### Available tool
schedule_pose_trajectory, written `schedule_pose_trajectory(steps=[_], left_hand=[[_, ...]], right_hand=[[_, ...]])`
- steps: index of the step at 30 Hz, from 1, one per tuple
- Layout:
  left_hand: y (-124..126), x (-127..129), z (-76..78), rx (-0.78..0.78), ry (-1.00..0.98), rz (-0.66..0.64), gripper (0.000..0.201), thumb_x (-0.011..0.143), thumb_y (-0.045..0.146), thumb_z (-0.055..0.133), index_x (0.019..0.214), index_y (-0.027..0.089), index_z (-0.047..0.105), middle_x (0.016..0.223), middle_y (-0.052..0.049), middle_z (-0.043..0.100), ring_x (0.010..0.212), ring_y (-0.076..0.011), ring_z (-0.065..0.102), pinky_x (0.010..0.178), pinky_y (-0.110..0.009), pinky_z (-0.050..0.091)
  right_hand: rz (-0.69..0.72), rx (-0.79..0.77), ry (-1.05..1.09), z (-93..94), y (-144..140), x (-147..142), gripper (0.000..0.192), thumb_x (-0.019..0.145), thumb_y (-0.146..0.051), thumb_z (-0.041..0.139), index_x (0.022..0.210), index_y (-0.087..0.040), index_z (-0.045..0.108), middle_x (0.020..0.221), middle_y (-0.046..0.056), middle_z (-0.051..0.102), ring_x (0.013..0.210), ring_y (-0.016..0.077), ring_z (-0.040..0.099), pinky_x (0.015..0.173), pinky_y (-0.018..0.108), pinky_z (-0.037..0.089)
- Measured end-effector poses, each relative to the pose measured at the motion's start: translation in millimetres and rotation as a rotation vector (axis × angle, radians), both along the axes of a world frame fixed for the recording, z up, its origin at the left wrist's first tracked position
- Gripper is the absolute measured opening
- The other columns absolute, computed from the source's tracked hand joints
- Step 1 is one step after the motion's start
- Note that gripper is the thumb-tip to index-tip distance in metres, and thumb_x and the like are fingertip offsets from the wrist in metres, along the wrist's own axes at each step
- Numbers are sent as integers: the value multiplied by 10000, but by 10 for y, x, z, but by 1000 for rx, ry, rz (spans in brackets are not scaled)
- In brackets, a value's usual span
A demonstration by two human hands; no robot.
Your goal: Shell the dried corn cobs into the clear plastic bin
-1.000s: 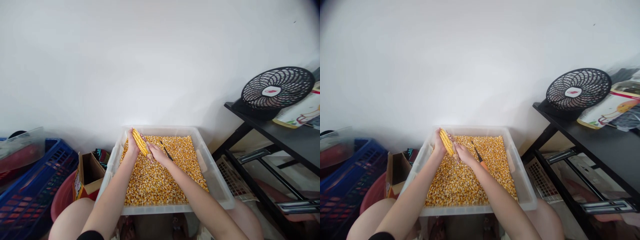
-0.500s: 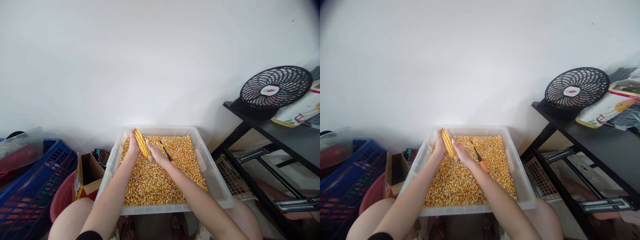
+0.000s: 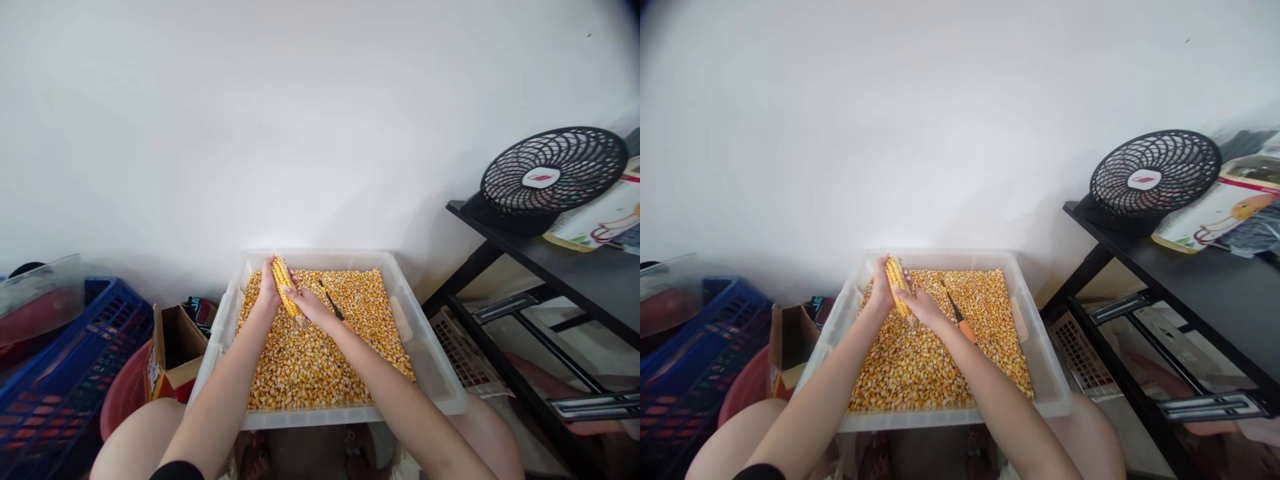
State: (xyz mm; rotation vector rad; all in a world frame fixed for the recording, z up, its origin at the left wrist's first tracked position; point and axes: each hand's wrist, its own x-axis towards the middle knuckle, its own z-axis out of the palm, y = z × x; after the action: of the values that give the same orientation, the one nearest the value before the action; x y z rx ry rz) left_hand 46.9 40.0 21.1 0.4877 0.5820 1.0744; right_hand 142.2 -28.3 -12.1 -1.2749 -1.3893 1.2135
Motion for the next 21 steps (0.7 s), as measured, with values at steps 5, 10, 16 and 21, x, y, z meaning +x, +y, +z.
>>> schedule_pose_trajectory(steps=[5, 10, 16, 21], left_hand=[[-25, 42, -24, -23, 10, -19, 285, 704, 456, 521, 674, 173, 534, 483, -1, 538, 490, -154, 582, 491, -255, 485], [-3, 8, -37, -25, 4, -21, 283, 697, 456, 525, 668, 175, 530, 486, -6, 548, 498, -162, 591, 508, -270, 494], [0, 7, -53, -54, 30, -22, 285, 698, 450, 519, 657, 169, 533, 482, -9, 548, 496, -162, 593, 512, -271, 498], [9, 20, -74, -44, 28, -8, 306, 697, 462, 513, 654, 161, 543, 478, -15, 556, 501, -160, 594, 516, -265, 500]], right_hand=[[6, 31, 18, -2, -12, -8, 540, 775, -643, 392, 834, -157, 620, 729, 29, 607, 693, 160, 550, 628, 246, 398], [37, 40, 40, -41, 9, 14, 521, 776, -642, 392, 788, -164, 599, 727, 16, 592, 693, 144, 533, 638, 236, 392], [47, 42, 12, -129, 35, 41, 519, 788, -637, 374, 748, -165, 584, 646, -1, 545, 604, 129, 488, 590, 240, 374], [56, -4, 95, -141, 61, 34, 530, 776, -640, 396, 840, -167, 627, 746, 25, 617, 716, 171, 554, 689, 280, 415]])
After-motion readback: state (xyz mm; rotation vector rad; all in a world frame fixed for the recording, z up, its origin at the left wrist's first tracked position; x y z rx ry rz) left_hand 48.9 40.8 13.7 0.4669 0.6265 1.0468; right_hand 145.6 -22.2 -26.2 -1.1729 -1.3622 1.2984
